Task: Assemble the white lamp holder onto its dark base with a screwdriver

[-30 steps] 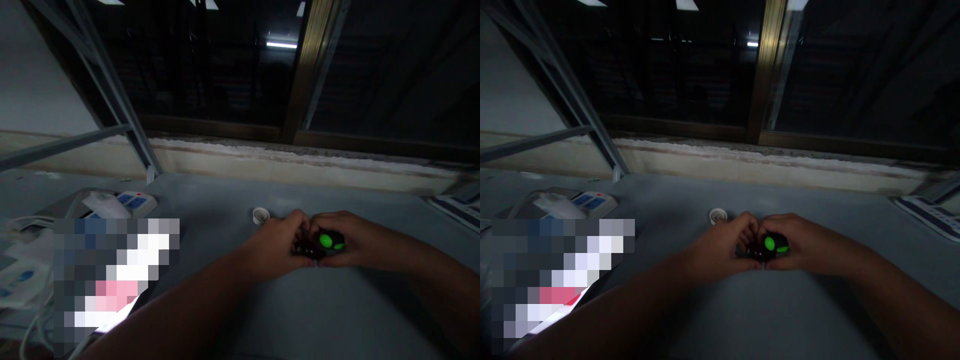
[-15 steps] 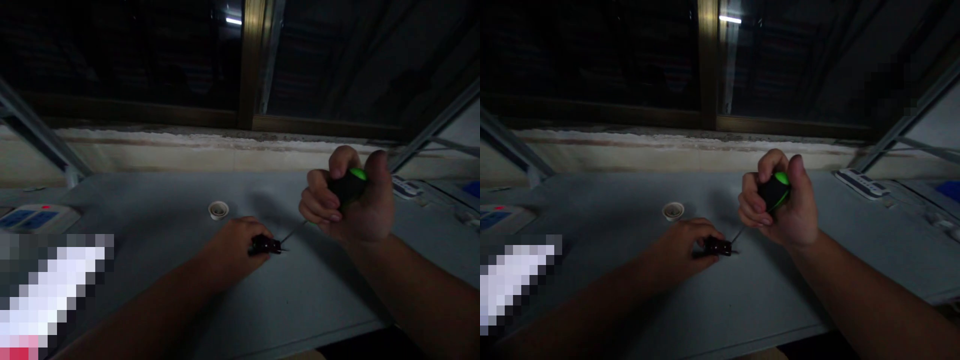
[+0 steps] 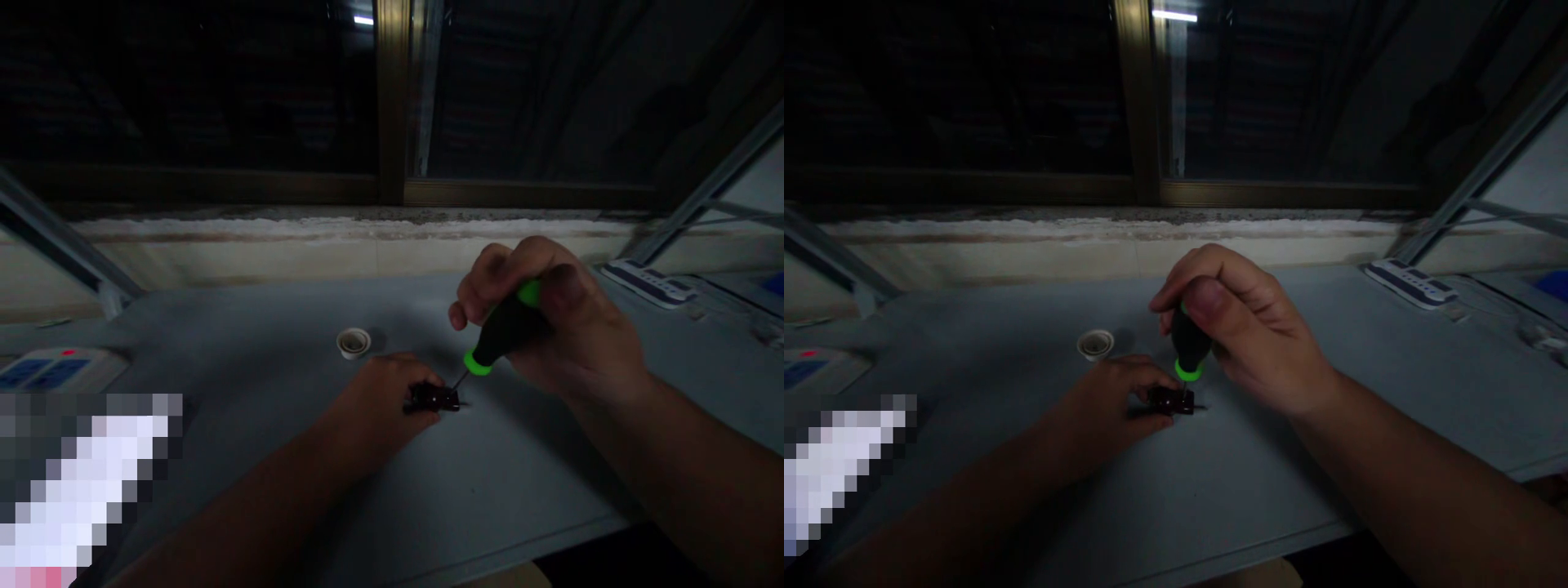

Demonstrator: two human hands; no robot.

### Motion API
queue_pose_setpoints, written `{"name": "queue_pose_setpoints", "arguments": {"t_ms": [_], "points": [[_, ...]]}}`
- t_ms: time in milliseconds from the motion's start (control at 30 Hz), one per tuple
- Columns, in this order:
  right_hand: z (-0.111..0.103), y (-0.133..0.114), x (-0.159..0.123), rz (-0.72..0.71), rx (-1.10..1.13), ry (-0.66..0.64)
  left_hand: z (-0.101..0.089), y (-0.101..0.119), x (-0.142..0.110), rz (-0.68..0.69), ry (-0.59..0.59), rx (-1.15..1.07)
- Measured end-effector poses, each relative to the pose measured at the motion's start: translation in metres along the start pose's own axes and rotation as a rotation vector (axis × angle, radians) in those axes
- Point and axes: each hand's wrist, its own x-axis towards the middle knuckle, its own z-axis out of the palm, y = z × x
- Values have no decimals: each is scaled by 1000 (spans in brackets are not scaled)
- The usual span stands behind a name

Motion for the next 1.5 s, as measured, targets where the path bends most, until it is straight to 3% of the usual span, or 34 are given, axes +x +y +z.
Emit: {"name": "queue_pose_setpoints", "arguments": {"t_ms": [133,200,433,533,700,767,1000,1200,1333,1500], "points": [[1,-3,2,168,124,-73,2,-5,1,9,9,-3],[5,0,4,183,202,-62,3,-7,1,13,14,-8],[15,16,6,-44,234,96,3,-5,1,-22,-6,3],[13,15,8,-18,192,61,1,1,0,-15,-16,20],[8,10,11,171,341,-92,1,3,-1,-5,-11,21],[8,12,10,131,365,-100,1,2,-1,-10,-3,25],[11,18,10,-79,210,65,0,4,-1,-4,-14,43],[-2,11,14,212,334,-41,1,3,0,-7,-5,17],[-2,15,11,100,368,-39,0,5,-1,-2,-5,8],[9,13,9,14,204,25,-2,7,-1,-23,-18,35]]}}
